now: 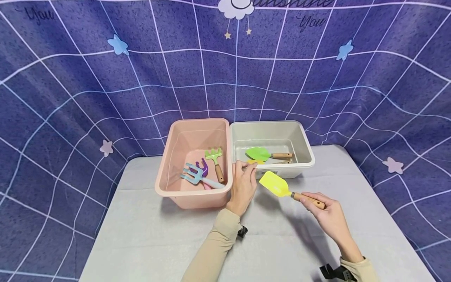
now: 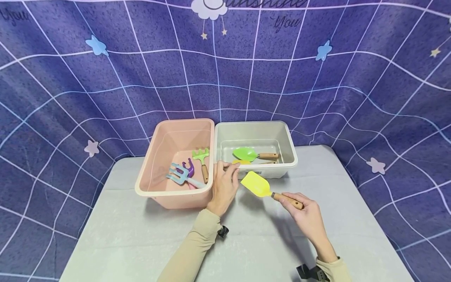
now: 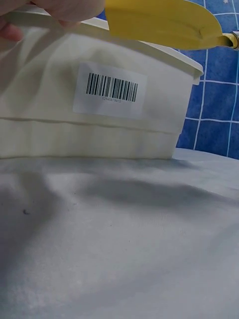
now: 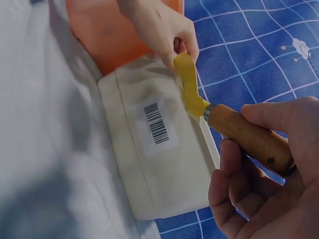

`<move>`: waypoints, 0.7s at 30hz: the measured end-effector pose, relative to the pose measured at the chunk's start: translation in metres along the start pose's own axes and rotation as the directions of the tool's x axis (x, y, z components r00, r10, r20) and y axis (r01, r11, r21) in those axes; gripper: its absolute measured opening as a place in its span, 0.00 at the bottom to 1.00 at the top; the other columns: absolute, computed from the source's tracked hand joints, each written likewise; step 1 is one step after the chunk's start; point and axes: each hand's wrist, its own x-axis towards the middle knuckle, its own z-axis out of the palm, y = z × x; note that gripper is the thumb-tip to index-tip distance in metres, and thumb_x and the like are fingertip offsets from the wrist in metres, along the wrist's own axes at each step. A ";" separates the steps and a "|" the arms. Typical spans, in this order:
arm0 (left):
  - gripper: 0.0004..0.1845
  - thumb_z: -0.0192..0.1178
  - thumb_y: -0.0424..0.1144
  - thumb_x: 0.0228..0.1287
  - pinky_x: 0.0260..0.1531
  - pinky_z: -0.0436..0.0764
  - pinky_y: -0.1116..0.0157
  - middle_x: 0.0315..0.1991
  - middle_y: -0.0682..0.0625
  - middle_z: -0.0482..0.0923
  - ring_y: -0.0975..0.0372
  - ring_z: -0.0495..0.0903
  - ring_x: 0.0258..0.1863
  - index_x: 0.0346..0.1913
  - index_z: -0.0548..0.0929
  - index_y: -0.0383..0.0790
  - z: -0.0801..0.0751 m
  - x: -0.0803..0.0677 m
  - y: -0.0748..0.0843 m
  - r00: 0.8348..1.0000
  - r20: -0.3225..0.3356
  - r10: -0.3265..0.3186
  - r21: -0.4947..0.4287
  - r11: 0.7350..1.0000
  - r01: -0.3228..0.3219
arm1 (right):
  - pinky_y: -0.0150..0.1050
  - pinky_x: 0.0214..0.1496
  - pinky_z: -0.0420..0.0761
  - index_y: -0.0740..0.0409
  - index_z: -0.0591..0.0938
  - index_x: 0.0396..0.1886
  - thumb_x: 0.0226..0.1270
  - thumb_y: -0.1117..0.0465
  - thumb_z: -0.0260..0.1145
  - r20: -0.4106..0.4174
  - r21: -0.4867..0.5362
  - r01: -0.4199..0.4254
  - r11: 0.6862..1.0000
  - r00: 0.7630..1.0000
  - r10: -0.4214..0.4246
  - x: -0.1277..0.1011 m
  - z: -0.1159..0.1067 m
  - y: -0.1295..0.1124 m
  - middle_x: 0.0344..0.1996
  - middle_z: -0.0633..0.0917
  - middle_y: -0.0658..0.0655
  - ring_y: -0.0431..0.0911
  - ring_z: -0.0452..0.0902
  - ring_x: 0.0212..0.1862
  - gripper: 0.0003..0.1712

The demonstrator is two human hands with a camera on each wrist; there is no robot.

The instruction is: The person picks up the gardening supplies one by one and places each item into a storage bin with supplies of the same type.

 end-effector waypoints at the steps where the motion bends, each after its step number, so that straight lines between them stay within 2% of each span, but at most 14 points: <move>1: 0.10 0.63 0.38 0.76 0.54 0.79 0.60 0.48 0.45 0.77 0.53 0.76 0.51 0.53 0.92 0.46 0.000 0.000 0.000 1.000 0.001 -0.002 0.001 1.000 0.002 | 0.28 0.38 0.81 0.52 0.92 0.53 0.72 0.59 0.74 0.001 0.002 -0.002 1.000 1.000 0.002 0.000 0.000 -0.001 0.39 0.89 0.32 0.31 0.82 0.36 0.12; 8: 0.10 0.63 0.37 0.77 0.54 0.79 0.60 0.48 0.45 0.77 0.53 0.75 0.51 0.53 0.92 0.45 -0.001 0.000 0.000 1.000 0.016 -0.004 -0.009 1.000 0.004 | 0.30 0.35 0.80 0.53 0.92 0.54 0.72 0.56 0.74 0.012 0.019 -0.004 1.000 1.000 0.004 0.002 -0.001 -0.003 0.36 0.90 0.37 0.32 0.80 0.34 0.14; 15: 0.10 0.62 0.38 0.77 0.55 0.78 0.60 0.48 0.45 0.76 0.53 0.75 0.52 0.53 0.91 0.46 0.000 0.000 -0.001 1.000 0.016 0.001 0.003 1.000 -0.001 | 0.29 0.36 0.81 0.53 0.92 0.53 0.71 0.58 0.75 0.006 0.011 0.027 1.000 1.000 -0.027 0.004 -0.002 -0.004 0.38 0.89 0.33 0.32 0.81 0.35 0.13; 21: 0.10 0.64 0.38 0.76 0.54 0.78 0.61 0.48 0.46 0.76 0.53 0.75 0.52 0.53 0.91 0.46 0.000 -0.001 -0.001 1.000 -0.002 0.008 0.011 1.000 -0.008 | 0.30 0.34 0.80 0.54 0.92 0.53 0.71 0.57 0.75 -0.003 0.011 0.036 0.999 0.999 -0.036 0.006 -0.002 -0.006 0.36 0.90 0.40 0.32 0.80 0.33 0.13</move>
